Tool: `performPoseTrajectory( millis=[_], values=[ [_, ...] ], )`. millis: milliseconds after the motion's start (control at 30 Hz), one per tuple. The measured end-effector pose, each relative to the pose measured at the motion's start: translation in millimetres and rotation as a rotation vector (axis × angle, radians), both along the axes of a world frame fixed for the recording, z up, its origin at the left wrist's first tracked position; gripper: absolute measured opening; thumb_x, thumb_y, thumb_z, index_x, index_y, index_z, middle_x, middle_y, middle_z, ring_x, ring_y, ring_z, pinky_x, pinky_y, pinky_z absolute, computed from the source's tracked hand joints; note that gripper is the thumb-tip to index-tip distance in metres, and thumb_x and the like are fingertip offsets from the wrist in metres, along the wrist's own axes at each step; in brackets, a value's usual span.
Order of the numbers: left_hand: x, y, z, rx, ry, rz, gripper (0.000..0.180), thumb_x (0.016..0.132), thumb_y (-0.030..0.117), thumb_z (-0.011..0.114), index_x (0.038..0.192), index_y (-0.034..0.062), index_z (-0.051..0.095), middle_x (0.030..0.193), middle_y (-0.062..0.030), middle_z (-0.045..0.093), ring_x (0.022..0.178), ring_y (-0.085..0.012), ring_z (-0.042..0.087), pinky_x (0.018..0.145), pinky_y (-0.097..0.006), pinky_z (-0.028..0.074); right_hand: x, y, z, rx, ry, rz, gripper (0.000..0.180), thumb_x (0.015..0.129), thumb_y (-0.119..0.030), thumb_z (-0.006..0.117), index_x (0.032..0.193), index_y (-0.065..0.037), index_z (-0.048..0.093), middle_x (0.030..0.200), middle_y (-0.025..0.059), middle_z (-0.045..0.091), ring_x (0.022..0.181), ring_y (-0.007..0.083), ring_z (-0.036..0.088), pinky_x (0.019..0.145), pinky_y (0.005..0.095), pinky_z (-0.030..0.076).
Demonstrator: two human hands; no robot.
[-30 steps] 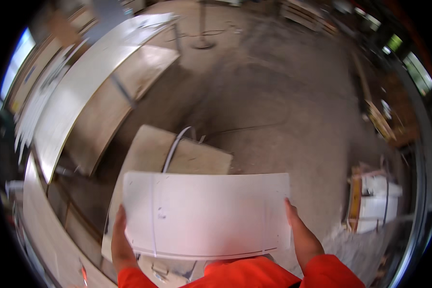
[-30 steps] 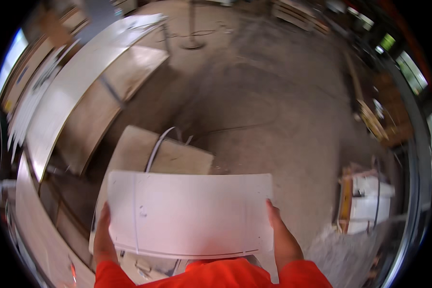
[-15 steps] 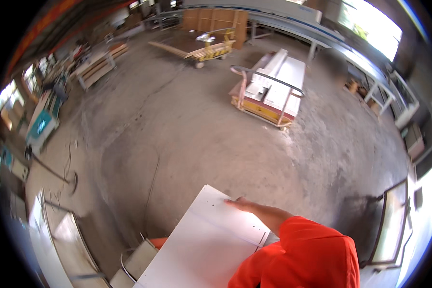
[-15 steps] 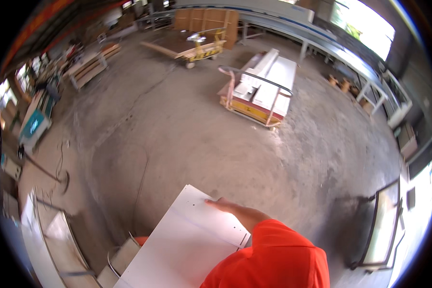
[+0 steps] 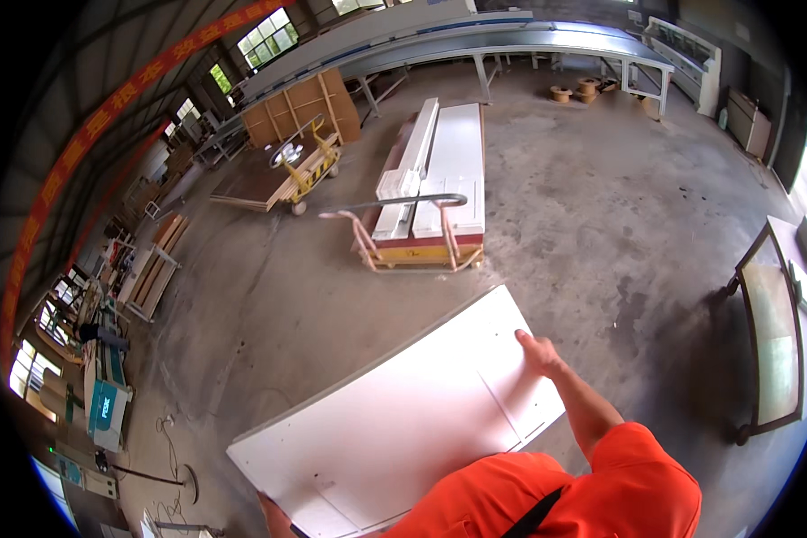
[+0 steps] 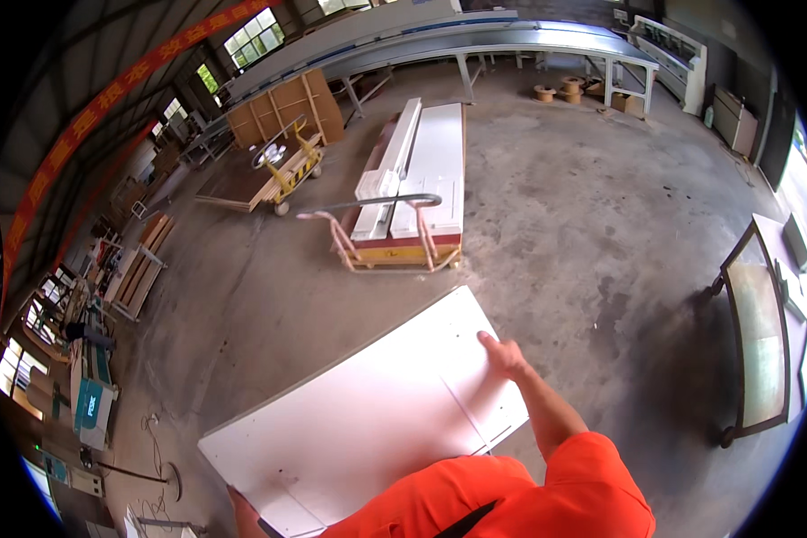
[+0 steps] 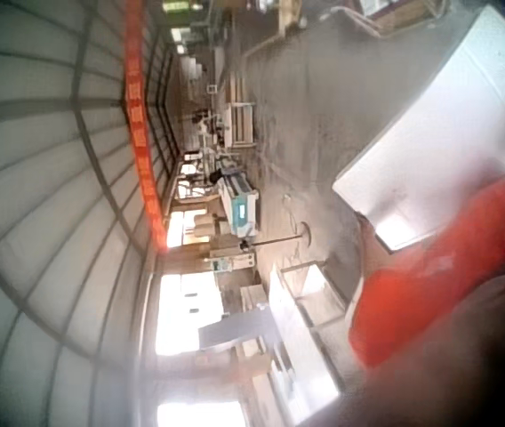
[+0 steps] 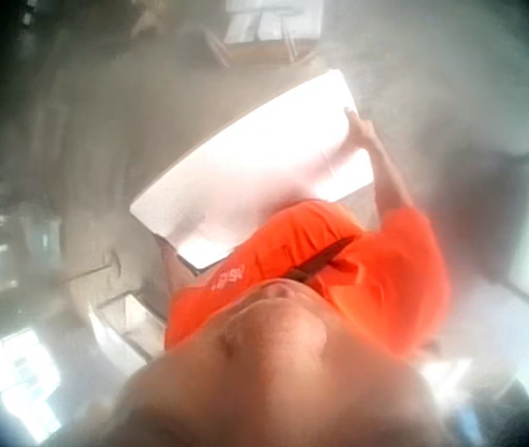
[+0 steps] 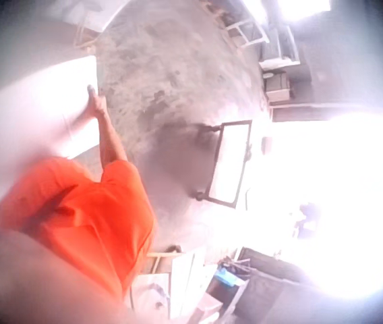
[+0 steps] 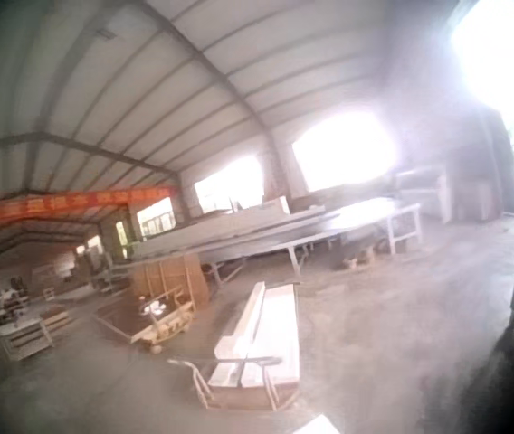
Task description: The person organizes several white wood panels on a table and bundles them together by wrapping a white strap around the stack, then carries the bundled panels across a workshop to another table where they unwrap the strap and place the panels down.
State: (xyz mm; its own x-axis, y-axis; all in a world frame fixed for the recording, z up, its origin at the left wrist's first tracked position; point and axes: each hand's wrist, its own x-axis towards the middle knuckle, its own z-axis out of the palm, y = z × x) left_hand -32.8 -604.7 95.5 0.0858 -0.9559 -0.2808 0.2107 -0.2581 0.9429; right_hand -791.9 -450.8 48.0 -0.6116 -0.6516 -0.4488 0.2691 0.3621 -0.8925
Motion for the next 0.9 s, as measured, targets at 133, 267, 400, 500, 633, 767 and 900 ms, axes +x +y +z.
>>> performPoseTrajectory(
  millis=[133,267,400,500,633,767,900],
  values=[
    [-159.5,-132.5,-41.8,-0.034,0.021,-0.243,0.064,0.101,0.054,0.022,0.142,0.0085,0.043,0.138,-0.0092,0.051,0.125,-0.0255,0.05,0.105,-0.04,0.041,-133.7,28.2,-9.0,-0.047,0.015,-0.2,0.079,0.086,-0.062,0.057,0.103,0.015,0.063,0.093,0.0119,0.064,0.086,0.0163,0.057,0.075,0.0305,0.046],
    [-351.6,-277.1,-60.4,0.066,-0.049,-0.311,0.066,0.1,0.054,0.019,0.134,0.0071,0.049,0.128,-0.0091,0.058,0.118,-0.0266,0.056,0.097,-0.043,0.049,-246.2,73.2,-26.8,0.035,0.11,-0.368,0.082,0.088,-0.069,0.049,0.108,0.009,0.063,0.094,0.0074,0.062,0.084,0.0171,0.054,0.073,0.0309,0.045],
    [-631.7,-366.7,-16.9,0.252,-0.095,-0.604,0.069,0.1,0.054,0.018,0.132,0.0022,0.05,0.121,-0.0112,0.061,0.11,-0.0235,0.061,0.091,-0.04,0.051,-338.4,121.0,-28.3,-0.034,0.065,-0.749,0.087,0.086,-0.071,0.05,0.122,0.008,0.058,0.111,0.0121,0.062,0.101,0.0211,0.056,0.088,0.0336,0.045],
    [-791.1,-428.5,-17.2,0.218,-0.219,-0.696,0.071,0.099,0.055,0.023,0.135,-0.0011,0.048,0.123,-0.0129,0.061,0.11,-0.0223,0.06,0.091,-0.037,0.049,-363.3,126.9,-18.2,-0.066,-0.024,-0.95,0.088,0.086,-0.07,0.05,0.129,0.006,0.054,0.124,0.0147,0.059,0.112,0.0253,0.055,0.097,0.0376,0.043],
    [-1020.3,-466.5,-40.6,0.162,-0.342,-0.918,0.075,0.094,0.058,0.031,0.13,-0.004,0.052,0.122,-0.0172,0.061,0.108,-0.0254,0.059,0.089,-0.038,0.048,-423.8,158.1,-52.4,-0.211,0.056,-1.012,0.096,0.085,-0.074,0.046,0.148,-0.002,0.033,0.153,0.0115,0.033,0.14,0.0285,0.031,0.115,0.043,0.023],
    [-1190.8,-472.7,-37.8,0.149,-0.427,-1.056,0.075,0.093,0.057,0.03,0.127,-0.0052,0.054,0.121,-0.0204,0.06,0.107,-0.0276,0.059,0.09,-0.04,0.048,-538.0,158.7,-49.1,-0.191,0.105,-1.082,0.096,0.085,-0.074,0.046,0.149,-0.004,0.031,0.155,0.0099,0.03,0.142,0.0278,0.027,0.117,0.0425,0.018],
    [-1279.4,-516.3,-82.6,0.175,-0.416,-0.985,0.073,0.093,0.056,0.029,0.125,-0.0043,0.056,0.116,-0.0219,0.063,0.102,-0.0298,0.061,0.09,-0.042,0.047,-675.4,106.7,-10.3,-0.164,0.051,-0.952,0.093,0.088,-0.071,0.044,0.151,-0.006,0.026,0.157,0.0083,0.026,0.143,0.0271,0.024,0.117,0.0426,0.017]
  ],
)
